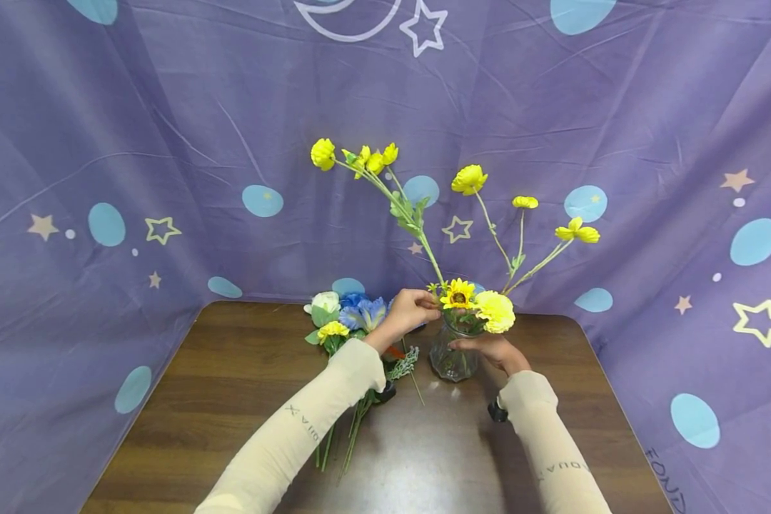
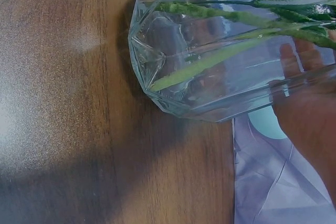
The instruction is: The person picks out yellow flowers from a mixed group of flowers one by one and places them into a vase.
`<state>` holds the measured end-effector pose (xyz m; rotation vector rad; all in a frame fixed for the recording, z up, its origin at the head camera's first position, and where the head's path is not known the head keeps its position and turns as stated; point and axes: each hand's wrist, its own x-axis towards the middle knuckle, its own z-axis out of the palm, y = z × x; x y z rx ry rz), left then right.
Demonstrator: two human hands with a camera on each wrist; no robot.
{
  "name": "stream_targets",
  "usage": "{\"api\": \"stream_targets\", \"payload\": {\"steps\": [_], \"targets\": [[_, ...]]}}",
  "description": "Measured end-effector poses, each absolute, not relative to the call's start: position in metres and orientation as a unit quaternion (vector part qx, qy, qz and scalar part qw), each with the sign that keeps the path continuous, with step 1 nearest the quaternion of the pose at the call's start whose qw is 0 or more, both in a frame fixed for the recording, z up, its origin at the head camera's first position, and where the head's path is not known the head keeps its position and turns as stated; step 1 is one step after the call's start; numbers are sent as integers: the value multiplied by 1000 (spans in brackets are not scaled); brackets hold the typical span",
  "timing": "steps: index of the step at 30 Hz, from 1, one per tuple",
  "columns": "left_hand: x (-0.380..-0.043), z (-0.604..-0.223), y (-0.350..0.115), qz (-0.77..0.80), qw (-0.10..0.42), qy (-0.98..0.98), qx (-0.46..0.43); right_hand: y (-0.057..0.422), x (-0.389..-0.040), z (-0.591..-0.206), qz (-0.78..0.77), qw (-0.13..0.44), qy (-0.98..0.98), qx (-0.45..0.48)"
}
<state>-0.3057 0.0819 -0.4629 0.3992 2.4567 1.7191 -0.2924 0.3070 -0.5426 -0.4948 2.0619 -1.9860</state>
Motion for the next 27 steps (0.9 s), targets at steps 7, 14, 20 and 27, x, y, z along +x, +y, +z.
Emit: {"api": "stream_targets", "payload": {"steps": [7, 14, 20, 27], "targets": [[-305, -462, 77, 585, 65, 797, 134, 308, -292, -544, -665, 119, 720, -161], [-303, -456, 67, 586, 68, 798, 127, 309, -293, -545, -662, 115, 723, -159], [-304, -446, 54, 577, 65, 803, 134, 307, -291, -545, -670, 106, 715, -170], [-304, -438, 37, 573, 78, 802, 150, 306, -291, -543, -673, 108, 712, -168]]}}
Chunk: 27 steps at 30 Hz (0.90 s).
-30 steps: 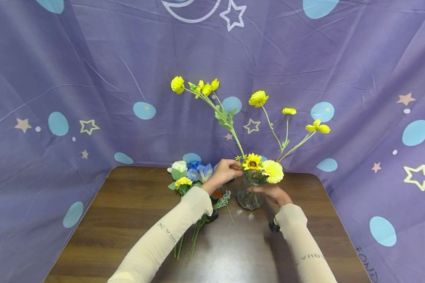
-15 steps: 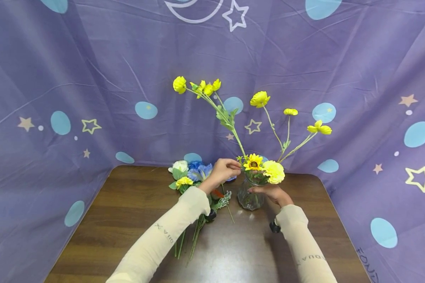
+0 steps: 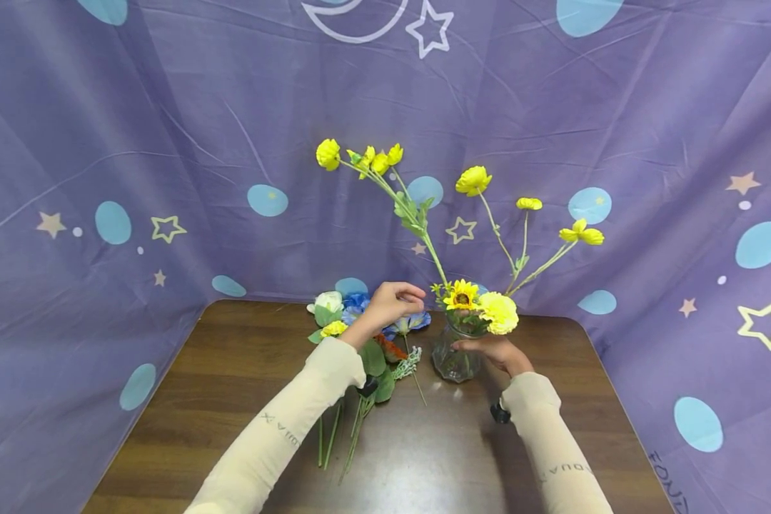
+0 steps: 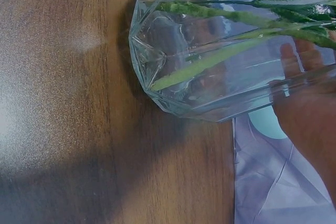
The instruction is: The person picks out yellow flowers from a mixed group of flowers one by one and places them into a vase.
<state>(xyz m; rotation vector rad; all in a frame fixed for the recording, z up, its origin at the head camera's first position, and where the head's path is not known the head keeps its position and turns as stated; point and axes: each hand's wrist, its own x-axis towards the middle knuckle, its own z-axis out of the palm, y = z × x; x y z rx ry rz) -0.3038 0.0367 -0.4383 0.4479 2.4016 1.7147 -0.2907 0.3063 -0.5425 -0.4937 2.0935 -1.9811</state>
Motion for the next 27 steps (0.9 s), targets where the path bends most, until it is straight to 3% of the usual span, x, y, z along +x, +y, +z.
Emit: {"api": "stream_targets", "payload": {"steps": [12, 19, 27], "targets": [[-294, -420, -1, 564, 76, 807, 157, 308, -290, -543, -672, 128, 713, -152], [-287, -418, -29, 557, 72, 816, 139, 308, -292, -545, -670, 108, 715, -164], [-279, -425, -51, 536, 39, 837, 107, 308, -291, -544, -667, 115, 720, -153]]}}
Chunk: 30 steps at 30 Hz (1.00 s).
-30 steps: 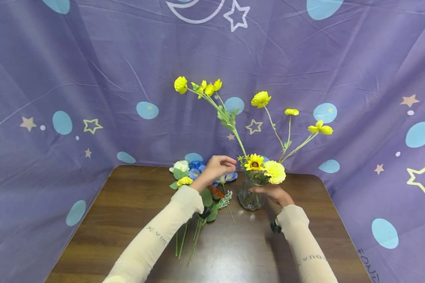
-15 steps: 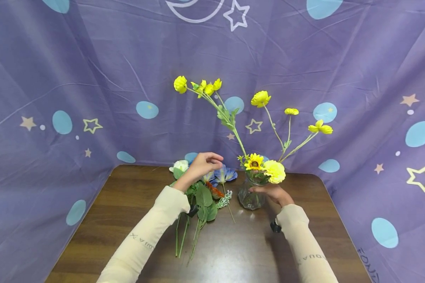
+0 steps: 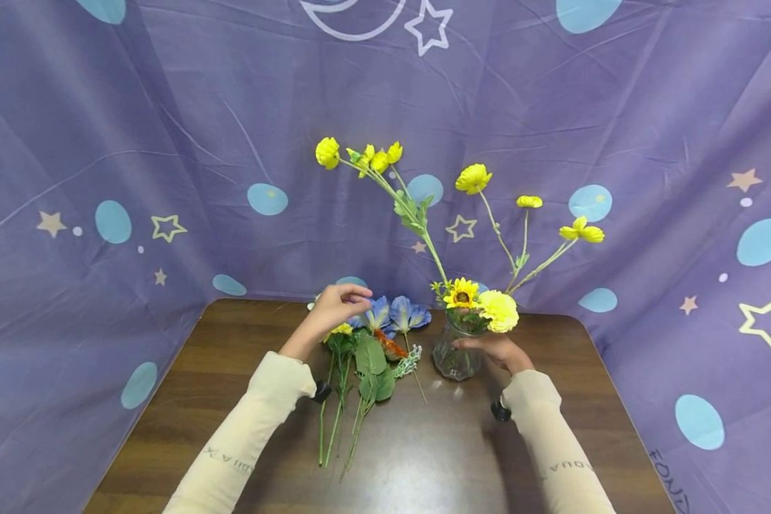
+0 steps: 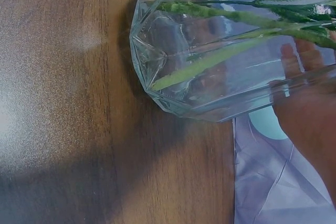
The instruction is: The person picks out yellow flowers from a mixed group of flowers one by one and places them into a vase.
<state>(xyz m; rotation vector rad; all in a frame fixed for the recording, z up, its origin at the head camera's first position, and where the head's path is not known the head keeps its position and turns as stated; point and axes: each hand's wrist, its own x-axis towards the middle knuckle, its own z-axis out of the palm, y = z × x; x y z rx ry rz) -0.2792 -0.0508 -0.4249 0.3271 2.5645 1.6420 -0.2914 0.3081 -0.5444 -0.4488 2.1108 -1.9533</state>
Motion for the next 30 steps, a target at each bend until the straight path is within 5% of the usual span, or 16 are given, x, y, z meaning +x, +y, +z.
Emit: {"api": "stream_targets", "payload": {"steps": [6, 18, 30], "targets": [[-274, -432, -65, 518, 45, 851, 73, 308, -291, -545, -668, 121, 718, -154], [-274, -460, -88, 443, 172, 879, -45, 309, -292, -542, -654, 140, 733, -127], [-262, -500, -87, 475, 197, 851, -107, 308, -291, -544, -673, 121, 712, -162]]}}
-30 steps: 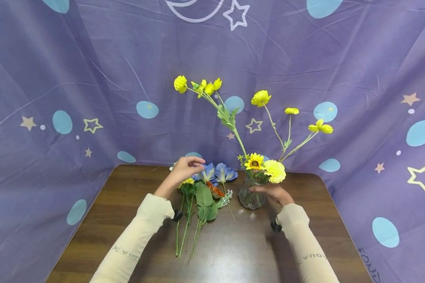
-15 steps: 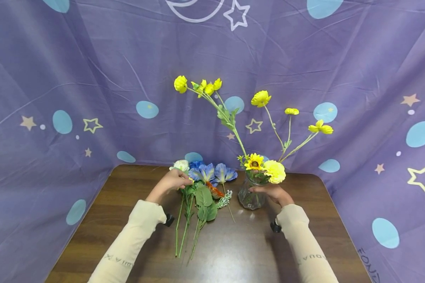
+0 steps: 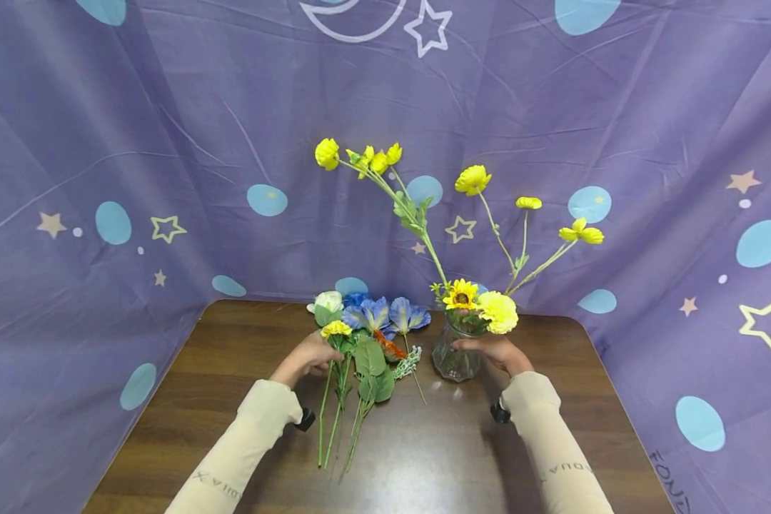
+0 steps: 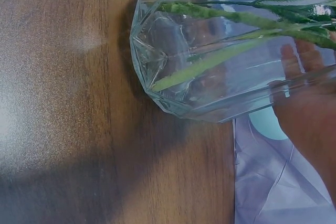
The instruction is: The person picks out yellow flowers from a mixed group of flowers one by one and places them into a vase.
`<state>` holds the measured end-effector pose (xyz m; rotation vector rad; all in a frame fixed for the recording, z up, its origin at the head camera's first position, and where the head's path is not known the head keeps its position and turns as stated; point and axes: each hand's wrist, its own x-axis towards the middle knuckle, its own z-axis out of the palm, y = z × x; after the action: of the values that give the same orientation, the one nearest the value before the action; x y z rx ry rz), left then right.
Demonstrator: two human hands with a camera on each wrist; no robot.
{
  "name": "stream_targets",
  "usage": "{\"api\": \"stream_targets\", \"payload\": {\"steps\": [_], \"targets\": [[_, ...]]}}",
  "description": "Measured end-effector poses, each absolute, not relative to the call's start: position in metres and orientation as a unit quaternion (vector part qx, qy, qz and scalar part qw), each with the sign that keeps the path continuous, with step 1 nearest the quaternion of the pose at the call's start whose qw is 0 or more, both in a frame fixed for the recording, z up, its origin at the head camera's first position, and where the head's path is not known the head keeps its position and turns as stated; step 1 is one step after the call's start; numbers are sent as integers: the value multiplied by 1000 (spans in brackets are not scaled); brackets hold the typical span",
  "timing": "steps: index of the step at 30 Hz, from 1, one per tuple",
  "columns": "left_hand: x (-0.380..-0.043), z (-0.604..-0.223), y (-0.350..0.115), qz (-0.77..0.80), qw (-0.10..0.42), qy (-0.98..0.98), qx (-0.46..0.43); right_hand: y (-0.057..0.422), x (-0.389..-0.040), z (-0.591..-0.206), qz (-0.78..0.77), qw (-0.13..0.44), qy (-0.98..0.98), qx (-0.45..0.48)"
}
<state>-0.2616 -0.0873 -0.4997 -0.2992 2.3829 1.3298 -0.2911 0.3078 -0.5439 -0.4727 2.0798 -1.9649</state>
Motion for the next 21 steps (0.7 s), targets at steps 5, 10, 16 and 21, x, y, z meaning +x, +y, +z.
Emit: {"api": "stream_targets", "payload": {"steps": [5, 10, 16, 21], "targets": [[-261, -510, -86, 460, 208, 856, -114, 309, -293, -545, -671, 127, 713, -158], [-260, -518, -85, 449, 207, 861, -123, 309, -293, -547, -671, 126, 713, -161], [-264, -528, -82, 467, 202, 849, -142, 310, -294, -547, -666, 126, 715, -171], [-268, -534, -80, 474, 193, 845, -154, 309, -293, -546, -665, 120, 716, -175]]}}
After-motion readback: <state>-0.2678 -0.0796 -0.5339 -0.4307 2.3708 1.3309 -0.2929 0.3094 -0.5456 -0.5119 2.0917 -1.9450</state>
